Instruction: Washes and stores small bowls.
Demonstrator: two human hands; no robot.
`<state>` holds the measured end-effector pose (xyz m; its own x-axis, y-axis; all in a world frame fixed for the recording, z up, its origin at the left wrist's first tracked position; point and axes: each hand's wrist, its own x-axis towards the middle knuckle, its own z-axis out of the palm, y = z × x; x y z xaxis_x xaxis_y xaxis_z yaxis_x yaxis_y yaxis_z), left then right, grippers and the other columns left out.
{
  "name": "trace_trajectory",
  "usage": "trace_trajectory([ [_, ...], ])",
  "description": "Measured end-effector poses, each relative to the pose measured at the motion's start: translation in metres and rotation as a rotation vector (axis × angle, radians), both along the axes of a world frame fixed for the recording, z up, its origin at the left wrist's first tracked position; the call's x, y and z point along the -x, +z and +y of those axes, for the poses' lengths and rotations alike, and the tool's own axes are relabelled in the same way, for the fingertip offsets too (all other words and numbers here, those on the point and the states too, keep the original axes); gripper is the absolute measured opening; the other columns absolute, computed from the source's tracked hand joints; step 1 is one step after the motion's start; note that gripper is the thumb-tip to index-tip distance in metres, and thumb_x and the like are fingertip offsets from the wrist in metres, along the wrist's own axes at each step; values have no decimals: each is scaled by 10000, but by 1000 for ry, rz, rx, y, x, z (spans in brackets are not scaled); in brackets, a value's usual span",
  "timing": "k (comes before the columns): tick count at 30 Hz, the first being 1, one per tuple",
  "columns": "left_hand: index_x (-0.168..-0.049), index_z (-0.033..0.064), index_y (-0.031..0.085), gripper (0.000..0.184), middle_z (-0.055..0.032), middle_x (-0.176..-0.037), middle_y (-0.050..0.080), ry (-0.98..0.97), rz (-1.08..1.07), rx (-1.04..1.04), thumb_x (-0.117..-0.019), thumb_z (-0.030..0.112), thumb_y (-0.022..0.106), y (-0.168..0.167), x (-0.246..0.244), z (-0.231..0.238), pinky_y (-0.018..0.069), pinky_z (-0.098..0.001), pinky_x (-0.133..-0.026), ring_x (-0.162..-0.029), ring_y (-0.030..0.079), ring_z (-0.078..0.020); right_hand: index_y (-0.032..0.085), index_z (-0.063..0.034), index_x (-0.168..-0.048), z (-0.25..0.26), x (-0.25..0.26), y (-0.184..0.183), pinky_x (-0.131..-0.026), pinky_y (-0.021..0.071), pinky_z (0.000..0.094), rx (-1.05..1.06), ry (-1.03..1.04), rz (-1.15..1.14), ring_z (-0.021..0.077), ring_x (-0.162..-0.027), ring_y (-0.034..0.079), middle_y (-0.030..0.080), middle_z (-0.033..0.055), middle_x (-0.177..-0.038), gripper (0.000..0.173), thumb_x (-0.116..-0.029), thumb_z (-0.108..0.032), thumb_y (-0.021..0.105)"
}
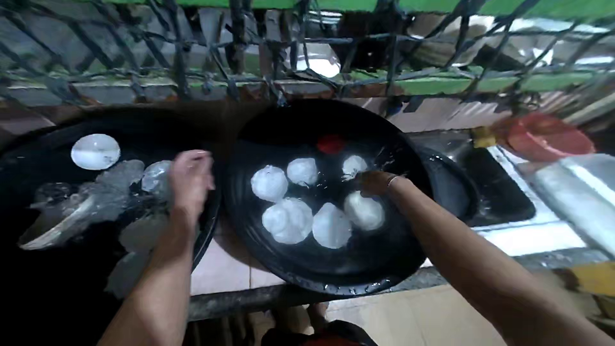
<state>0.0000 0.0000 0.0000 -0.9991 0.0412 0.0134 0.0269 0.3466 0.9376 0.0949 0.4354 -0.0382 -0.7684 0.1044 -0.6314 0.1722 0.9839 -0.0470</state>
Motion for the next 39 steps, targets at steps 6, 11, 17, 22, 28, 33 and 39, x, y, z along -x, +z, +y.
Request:
trace_trajectory([
  [6,-1477,89,542,678,-228,-1426,575,-1145,5,905,-847,-24,764,-49,-18,151,455,-607,-1089,-1307,564,-414,523,71,-1427,22,-30,-78,-1157,333,643,103,-275,-58,469,-1390,469,521,311,-1455,519,-1002,-190,669],
  [11,-1555,116,441,637,-200,-1552,476,-1027,-159,1240,-962,84,672,-81,-28,164,409,-638,-1121,-1391,497,-428,705,-40,-1220,20,-29,-36,-1011,467,681,116,-68,150,443,-1207,621,672,238,-1253,286,-973,-183,685],
  [17,-1385,65,628,463,-204,-1440,581,-1052,-79,1356,-934,115,721,-74,-29,167,410,-638,-1111,-1360,517,-428,613,24,-1308,-18,-26,5,-1040,454,632,435,-281,128,419,-1190,617,647,267,-1250,421,-1035,-295,631],
  [22,-1214,-72,655,407,-299,-1261,639,-955,-269,1303,-957,239,705,-58,-27,155,477,-673,-997,-1203,613,-467,564,66,-1378,-57,-30,-39,-1128,390,581,526,-348,-10,409,-1316,545,580,288,-1379,464,-1070,-280,558],
  [28,-1327,-25,591,473,-293,-1235,642,-562,-581,809,-1009,326,611,-42,-58,133,537,-643,-905,-1094,664,-438,518,7,-1429,-76,-45,-67,-1047,473,456,781,-483,-113,273,-1203,591,593,209,-1340,424,-1093,-251,497],
  [33,-1589,68,301,736,-302,-1326,603,-318,-610,537,-1006,394,610,-26,-91,133,543,-622,-936,-1150,652,-448,530,-46,-1336,-116,-48,-46,-769,554,375,950,-850,-86,172,-894,630,626,104,-1062,300,-1095,-203,446],
  [39,-1514,54,441,587,-256,-1358,605,-145,-413,326,-1041,382,556,-8,-108,123,517,-584,-1006,-1231,616,-412,413,-133,-1458,-148,-43,-49,-775,600,438,1328,-976,185,217,-933,689,667,117,-1105,399,-1061,-124,447],
])
